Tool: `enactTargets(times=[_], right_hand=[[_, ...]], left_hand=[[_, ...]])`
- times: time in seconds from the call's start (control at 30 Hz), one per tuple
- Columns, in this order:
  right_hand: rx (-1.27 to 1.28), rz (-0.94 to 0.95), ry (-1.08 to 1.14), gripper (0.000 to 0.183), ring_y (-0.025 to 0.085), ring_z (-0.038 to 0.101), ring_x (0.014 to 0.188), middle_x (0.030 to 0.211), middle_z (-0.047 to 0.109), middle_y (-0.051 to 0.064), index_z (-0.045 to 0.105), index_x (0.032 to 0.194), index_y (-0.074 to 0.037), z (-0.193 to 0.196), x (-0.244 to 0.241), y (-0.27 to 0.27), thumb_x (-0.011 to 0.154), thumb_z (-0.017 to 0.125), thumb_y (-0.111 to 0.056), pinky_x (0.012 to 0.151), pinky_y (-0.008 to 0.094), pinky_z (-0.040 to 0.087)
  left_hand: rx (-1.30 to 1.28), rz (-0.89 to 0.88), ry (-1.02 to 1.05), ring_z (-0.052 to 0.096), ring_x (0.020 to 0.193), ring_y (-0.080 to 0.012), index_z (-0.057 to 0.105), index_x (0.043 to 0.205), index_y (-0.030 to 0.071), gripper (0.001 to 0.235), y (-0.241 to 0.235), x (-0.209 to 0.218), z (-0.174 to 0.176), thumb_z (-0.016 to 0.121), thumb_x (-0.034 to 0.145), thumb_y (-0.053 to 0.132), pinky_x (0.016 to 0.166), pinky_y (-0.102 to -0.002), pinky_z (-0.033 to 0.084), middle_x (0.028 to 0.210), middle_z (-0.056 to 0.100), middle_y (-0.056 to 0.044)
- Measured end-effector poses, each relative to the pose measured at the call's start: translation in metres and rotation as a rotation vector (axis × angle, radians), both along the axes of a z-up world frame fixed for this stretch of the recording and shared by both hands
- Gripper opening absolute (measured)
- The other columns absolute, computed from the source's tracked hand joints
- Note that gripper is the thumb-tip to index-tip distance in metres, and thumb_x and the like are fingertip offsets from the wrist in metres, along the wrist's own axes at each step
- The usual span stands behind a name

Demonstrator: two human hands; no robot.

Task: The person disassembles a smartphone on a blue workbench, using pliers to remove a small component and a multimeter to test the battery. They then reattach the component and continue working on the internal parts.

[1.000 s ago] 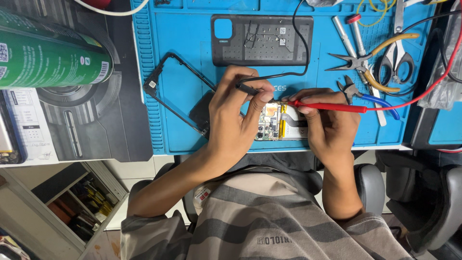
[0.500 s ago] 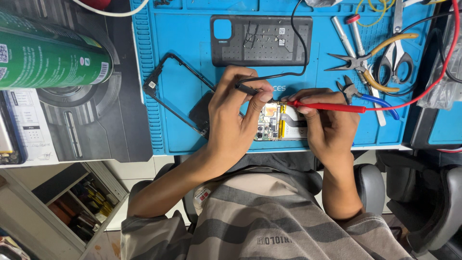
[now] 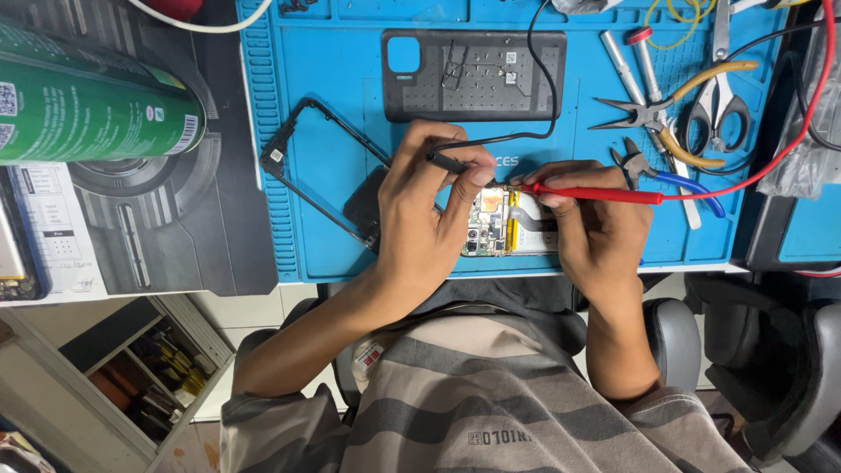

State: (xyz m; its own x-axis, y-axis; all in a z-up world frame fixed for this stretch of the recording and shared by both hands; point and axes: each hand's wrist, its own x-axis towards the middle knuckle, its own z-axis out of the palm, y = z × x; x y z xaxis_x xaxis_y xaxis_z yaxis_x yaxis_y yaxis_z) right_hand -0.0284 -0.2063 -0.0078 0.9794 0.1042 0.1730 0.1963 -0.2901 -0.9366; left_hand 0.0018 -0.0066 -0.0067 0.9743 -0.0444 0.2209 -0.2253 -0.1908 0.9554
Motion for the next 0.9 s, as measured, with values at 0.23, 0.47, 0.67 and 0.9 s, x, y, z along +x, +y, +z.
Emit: enactTargets(times=[0.23, 0.47, 0.67, 0.9], right_hand=[[-0.017, -0.011, -0.022, 0.004, 0.025, 0.073, 0.098, 0.112, 0.069, 0.021, 0.058, 0.111, 0.006, -0.0023, 0.0014, -0.0001, 0.109, 0.057, 0.009, 0.090, 0.031, 0.059], [-0.082, -0.048, -0.044, 0.004, 0.025, 0.074, 0.100, 0.108, 0.071, 0.018, 0.061, 0.106, 0.005, -0.0012, 0.0020, 0.0008, 0.105, 0.059, 0.008, 0.088, 0.032, 0.059], [-0.044, -0.032, -0.058, 0.004, 0.025, 0.075, 0.103, 0.106, 0.071, 0.017, 0.062, 0.106, 0.005, 0.0000, 0.0054, 0.0031, 0.103, 0.060, 0.008, 0.091, 0.033, 0.060], [-0.097, -0.058, -0.024, 0.007, 0.021, 0.075, 0.098, 0.106, 0.074, 0.016, 0.065, 0.107, 0.005, 0.0014, 0.0046, 0.0013, 0.100, 0.063, 0.007, 0.085, 0.029, 0.059]], left_hand=[[0.002, 0.001, 0.003, 0.069, 0.095, -0.0211, 0.069, 0.109, 0.003, 0.008, -0.0004, -0.0013, 0.0001, 0.073, 0.102, 0.006, 0.080, -0.033, 0.059, 0.112, 0.059, -0.010], [0.003, 0.016, -0.001, 0.068, 0.093, -0.0228, 0.070, 0.105, 0.004, 0.008, -0.0016, 0.0006, 0.0035, 0.074, 0.098, 0.005, 0.076, -0.033, 0.057, 0.110, 0.060, -0.010], [-0.025, 0.017, -0.005, 0.069, 0.095, -0.0219, 0.070, 0.105, 0.004, 0.008, -0.0037, 0.0008, 0.0012, 0.073, 0.099, 0.009, 0.075, -0.032, 0.061, 0.112, 0.059, -0.010], [-0.062, 0.005, 0.012, 0.070, 0.094, -0.0201, 0.070, 0.107, 0.003, 0.010, -0.0045, -0.0004, -0.0028, 0.072, 0.099, 0.009, 0.074, -0.030, 0.063, 0.115, 0.059, -0.011]])
